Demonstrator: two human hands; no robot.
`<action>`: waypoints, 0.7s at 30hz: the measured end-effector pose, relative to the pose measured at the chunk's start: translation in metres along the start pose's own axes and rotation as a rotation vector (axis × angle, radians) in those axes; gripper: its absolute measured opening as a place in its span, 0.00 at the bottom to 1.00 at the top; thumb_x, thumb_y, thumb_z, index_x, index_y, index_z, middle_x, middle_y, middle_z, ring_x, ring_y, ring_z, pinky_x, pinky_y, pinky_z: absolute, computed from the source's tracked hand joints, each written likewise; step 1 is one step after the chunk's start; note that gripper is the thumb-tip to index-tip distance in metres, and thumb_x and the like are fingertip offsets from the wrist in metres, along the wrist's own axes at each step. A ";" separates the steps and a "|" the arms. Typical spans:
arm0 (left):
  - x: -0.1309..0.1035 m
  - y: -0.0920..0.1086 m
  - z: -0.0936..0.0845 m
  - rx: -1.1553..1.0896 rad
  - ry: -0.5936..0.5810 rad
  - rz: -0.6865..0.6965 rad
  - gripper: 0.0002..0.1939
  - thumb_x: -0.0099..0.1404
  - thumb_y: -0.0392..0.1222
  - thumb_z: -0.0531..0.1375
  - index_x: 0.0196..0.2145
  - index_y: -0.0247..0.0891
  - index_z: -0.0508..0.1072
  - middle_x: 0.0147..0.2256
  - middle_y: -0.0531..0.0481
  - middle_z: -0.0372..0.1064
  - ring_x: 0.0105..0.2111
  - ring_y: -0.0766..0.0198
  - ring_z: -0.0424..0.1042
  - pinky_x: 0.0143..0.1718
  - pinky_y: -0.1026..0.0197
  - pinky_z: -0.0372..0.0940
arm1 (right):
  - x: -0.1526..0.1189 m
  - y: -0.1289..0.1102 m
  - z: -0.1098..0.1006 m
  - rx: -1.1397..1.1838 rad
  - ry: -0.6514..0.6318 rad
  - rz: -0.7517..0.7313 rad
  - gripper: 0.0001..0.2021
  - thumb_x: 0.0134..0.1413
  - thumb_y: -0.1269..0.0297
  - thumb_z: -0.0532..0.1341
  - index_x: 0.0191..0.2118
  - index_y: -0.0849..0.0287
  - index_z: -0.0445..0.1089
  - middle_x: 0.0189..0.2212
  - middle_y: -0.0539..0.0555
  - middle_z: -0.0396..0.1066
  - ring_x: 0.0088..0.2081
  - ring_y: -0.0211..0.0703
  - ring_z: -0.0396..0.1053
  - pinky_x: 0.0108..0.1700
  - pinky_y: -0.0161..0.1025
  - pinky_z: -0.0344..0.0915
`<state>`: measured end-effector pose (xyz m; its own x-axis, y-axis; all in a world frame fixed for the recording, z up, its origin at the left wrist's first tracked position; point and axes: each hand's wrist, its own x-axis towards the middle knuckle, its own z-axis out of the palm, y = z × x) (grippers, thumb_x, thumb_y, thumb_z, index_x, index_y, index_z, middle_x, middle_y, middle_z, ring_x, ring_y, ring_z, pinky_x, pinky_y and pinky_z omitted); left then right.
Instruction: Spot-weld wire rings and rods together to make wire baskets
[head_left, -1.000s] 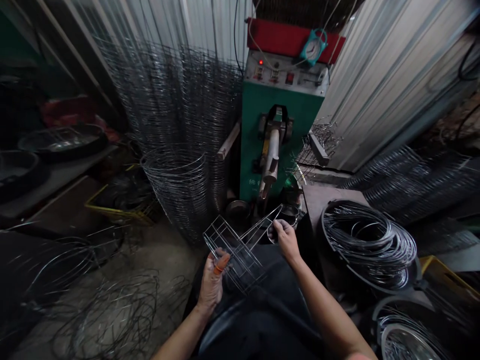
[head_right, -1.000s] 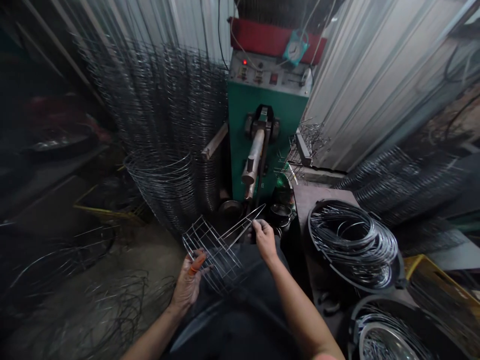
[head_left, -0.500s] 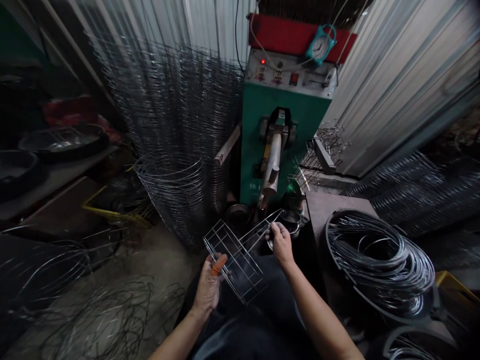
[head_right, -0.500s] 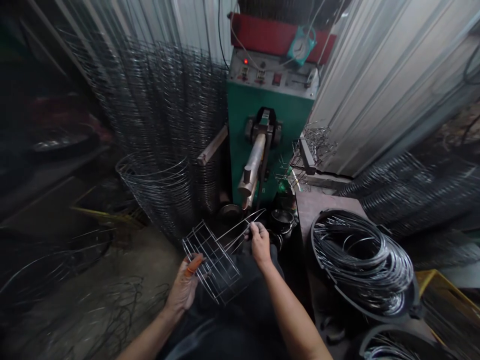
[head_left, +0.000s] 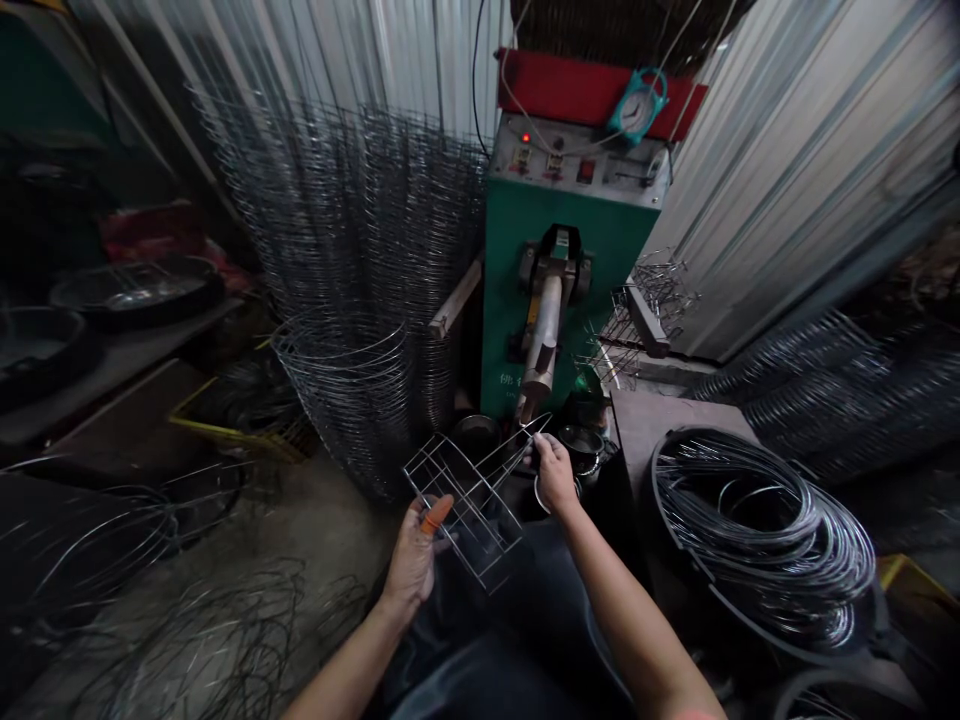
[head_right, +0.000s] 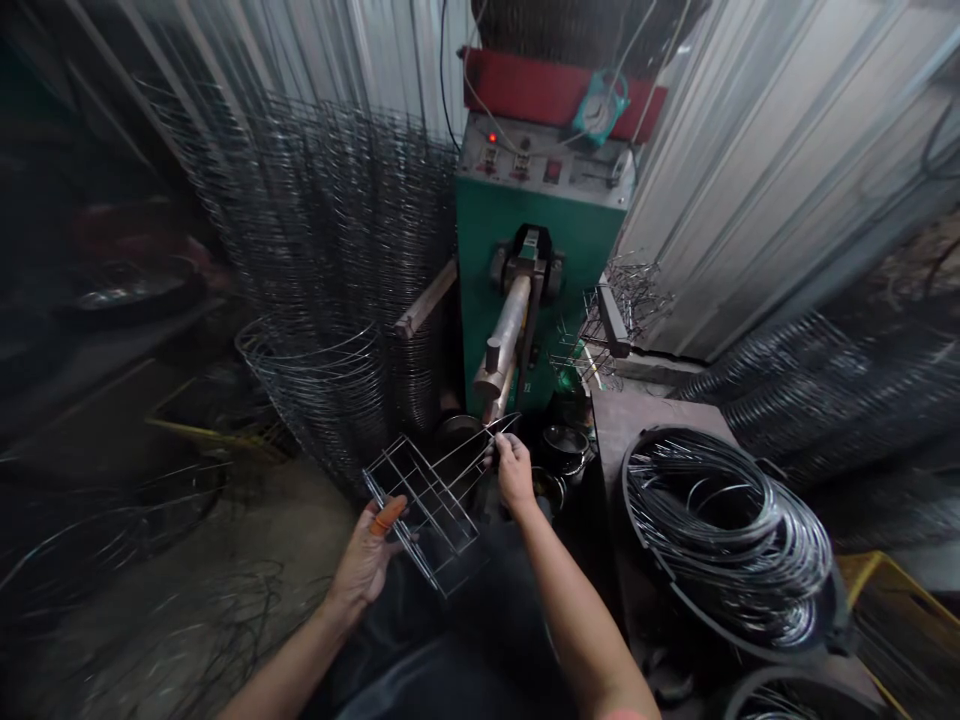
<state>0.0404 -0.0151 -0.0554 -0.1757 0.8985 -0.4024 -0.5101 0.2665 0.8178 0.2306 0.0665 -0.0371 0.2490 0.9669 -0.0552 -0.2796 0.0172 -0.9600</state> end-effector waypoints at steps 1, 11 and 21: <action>0.001 0.001 0.001 0.008 0.002 0.001 0.24 0.41 0.53 0.67 0.34 0.41 0.67 0.40 0.49 0.65 0.44 0.56 0.63 0.29 0.62 0.64 | 0.002 0.000 0.000 0.000 0.001 -0.005 0.13 0.46 0.54 0.61 0.24 0.58 0.62 0.19 0.46 0.63 0.19 0.32 0.60 0.23 0.31 0.59; -0.007 0.012 0.009 -0.037 -0.013 -0.050 0.22 0.41 0.48 0.69 0.33 0.40 0.67 0.37 0.51 0.66 0.38 0.60 0.66 0.28 0.63 0.65 | 0.005 -0.010 -0.002 0.014 -0.031 0.101 0.18 0.39 0.49 0.64 0.25 0.60 0.64 0.20 0.47 0.65 0.20 0.32 0.61 0.23 0.31 0.59; -0.015 0.001 0.018 -0.099 0.051 0.052 0.26 0.36 0.42 0.71 0.33 0.40 0.65 0.33 0.54 0.66 0.36 0.63 0.68 0.30 0.65 0.64 | -0.089 -0.002 -0.052 -0.533 -0.401 0.090 0.16 0.50 0.50 0.57 0.34 0.58 0.72 0.30 0.52 0.71 0.35 0.43 0.67 0.41 0.39 0.62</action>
<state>0.0578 -0.0220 -0.0413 -0.2456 0.8905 -0.3830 -0.5794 0.1819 0.7945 0.2569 -0.0326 -0.0448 -0.1465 0.9801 -0.1342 0.2387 -0.0966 -0.9663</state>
